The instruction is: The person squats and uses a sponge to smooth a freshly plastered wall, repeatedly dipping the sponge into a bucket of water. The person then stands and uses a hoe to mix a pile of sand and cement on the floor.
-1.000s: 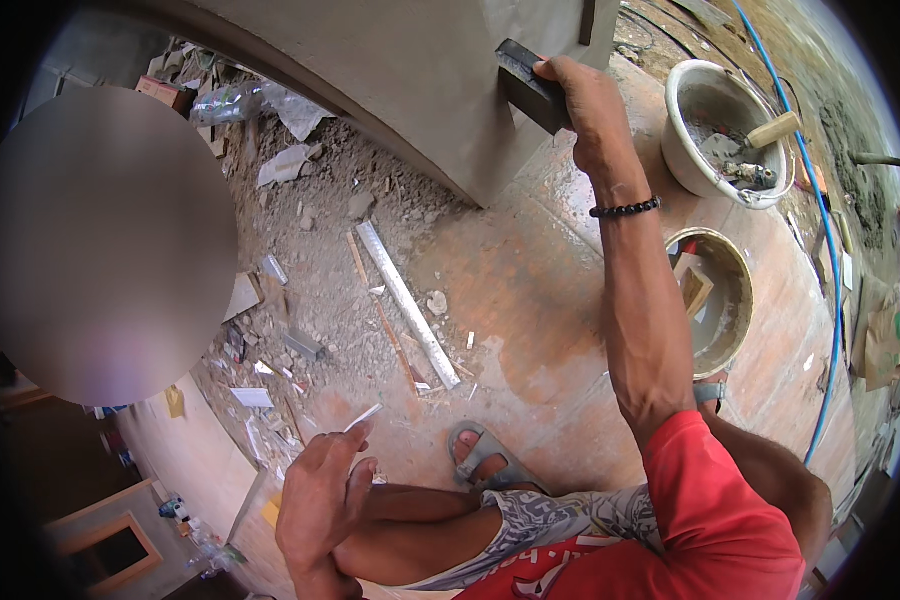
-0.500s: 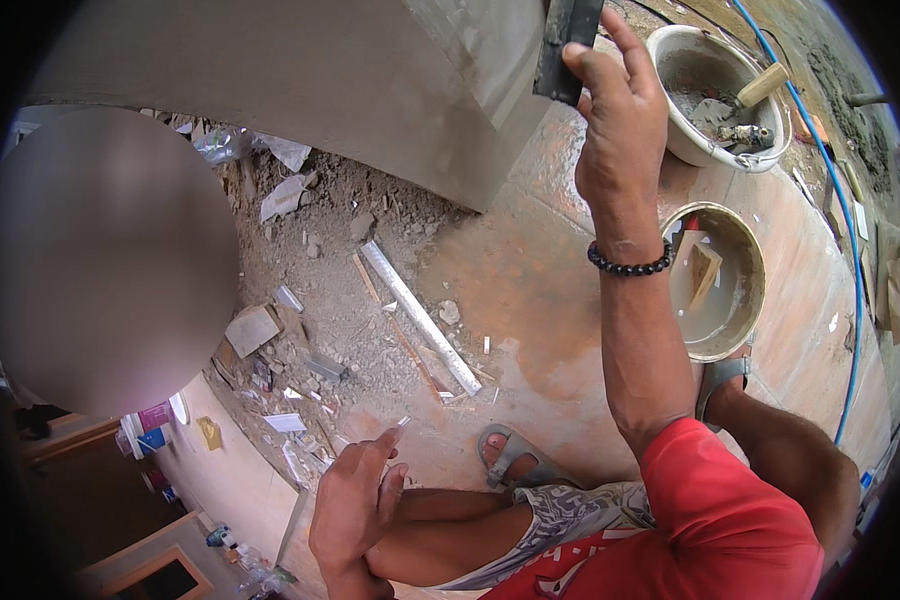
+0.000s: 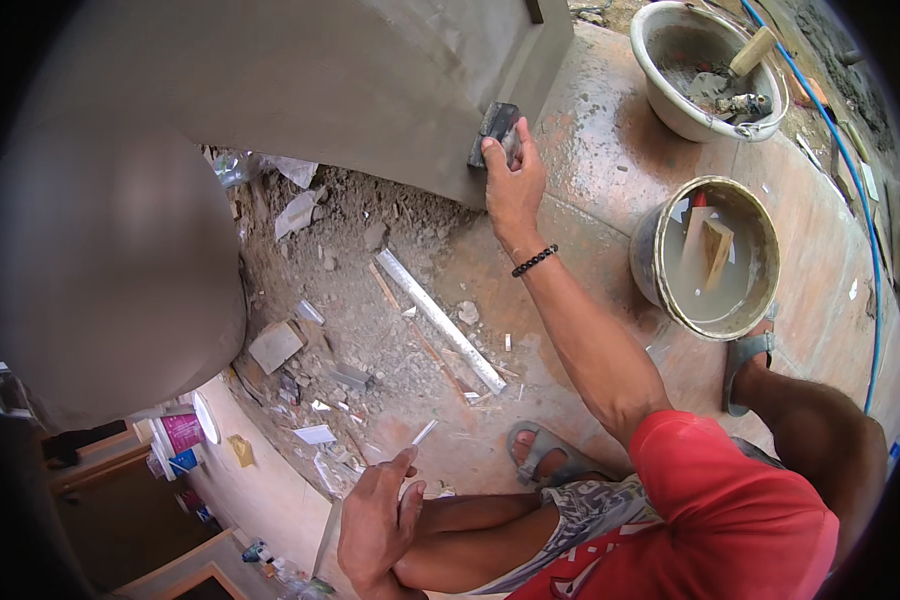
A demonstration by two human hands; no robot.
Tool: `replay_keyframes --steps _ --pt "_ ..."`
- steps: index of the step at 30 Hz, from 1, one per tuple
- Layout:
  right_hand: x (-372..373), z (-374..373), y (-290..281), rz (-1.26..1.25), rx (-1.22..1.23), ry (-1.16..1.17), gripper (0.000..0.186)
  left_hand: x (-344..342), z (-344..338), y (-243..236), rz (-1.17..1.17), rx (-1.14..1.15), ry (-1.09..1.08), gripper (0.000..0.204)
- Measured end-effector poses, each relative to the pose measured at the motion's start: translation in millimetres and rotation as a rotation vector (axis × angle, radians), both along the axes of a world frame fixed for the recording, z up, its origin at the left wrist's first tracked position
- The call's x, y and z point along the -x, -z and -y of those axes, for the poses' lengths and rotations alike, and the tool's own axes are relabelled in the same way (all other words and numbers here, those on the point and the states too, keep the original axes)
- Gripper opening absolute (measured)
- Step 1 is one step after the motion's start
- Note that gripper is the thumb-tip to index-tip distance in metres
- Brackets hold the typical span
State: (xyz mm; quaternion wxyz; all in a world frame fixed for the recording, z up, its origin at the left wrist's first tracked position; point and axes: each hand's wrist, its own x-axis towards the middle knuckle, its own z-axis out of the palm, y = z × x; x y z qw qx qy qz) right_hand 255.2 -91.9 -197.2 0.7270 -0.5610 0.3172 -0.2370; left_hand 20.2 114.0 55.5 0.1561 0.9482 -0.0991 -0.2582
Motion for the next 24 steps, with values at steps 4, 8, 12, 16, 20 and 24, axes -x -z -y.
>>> replay_keyframes --steps 4,8,12,16,20,24 --pt "37 -21 8 -0.02 -0.084 -0.205 0.069 -3 1 3 0.002 0.005 0.032 0.043" --pt "46 14 -13 0.042 -0.26 -0.185 0.07 -6 1 3 0.002 0.007 0.036 0.046" --pt "14 29 -64 0.202 -0.177 -0.111 0.069 -1 0 1 -0.026 0.017 0.04 0.045" --pt "11 2 -57 0.197 0.141 -0.07 0.066 3 0 1 -0.005 0.028 0.042 0.046" --pt "51 -13 -39 0.192 -0.04 -0.319 0.065 5 -1 -5 0.02 -0.007 0.02 0.047" --pt "19 27 -99 0.415 0.09 -0.141 0.066 6 0 -4 0.02 0.026 0.048 0.048"
